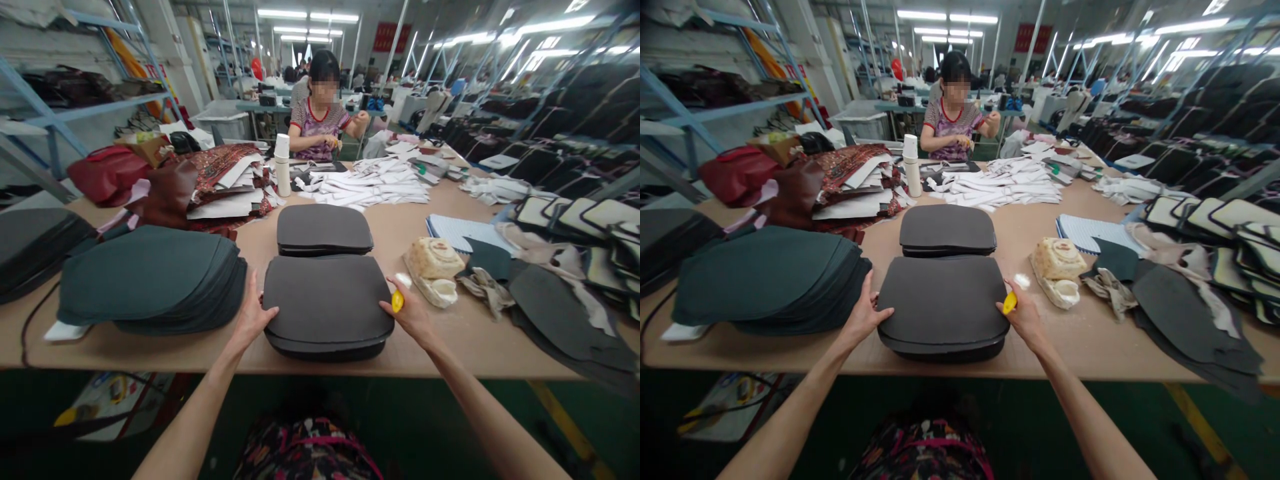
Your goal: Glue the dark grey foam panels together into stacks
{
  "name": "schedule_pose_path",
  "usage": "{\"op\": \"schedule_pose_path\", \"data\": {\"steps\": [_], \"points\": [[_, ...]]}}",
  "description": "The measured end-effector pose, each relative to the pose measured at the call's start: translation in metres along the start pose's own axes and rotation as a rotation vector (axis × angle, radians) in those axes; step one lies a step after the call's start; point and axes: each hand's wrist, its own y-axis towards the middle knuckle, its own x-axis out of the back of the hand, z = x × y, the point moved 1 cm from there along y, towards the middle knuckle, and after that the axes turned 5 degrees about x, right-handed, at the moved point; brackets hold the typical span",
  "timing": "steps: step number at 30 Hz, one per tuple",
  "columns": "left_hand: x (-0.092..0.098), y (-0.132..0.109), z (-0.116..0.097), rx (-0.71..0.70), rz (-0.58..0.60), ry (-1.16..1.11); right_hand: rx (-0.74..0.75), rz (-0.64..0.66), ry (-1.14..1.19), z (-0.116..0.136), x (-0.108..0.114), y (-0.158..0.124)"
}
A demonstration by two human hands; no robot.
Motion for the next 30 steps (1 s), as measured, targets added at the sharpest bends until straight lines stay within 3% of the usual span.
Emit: {"op": "schedule_pose_path", "data": {"steps": [17,30], "points": [[-0.005,-0.006,-0.010,-0.036,-0.072,0.296,0.011,0.040,-0.020,0.003,-0.001,-0.001],[-0.001,0.008,0.005,-0.032,-0.061,0.319,-0.041,-0.001,0.018,0.006,0.001,-0.002]]}}
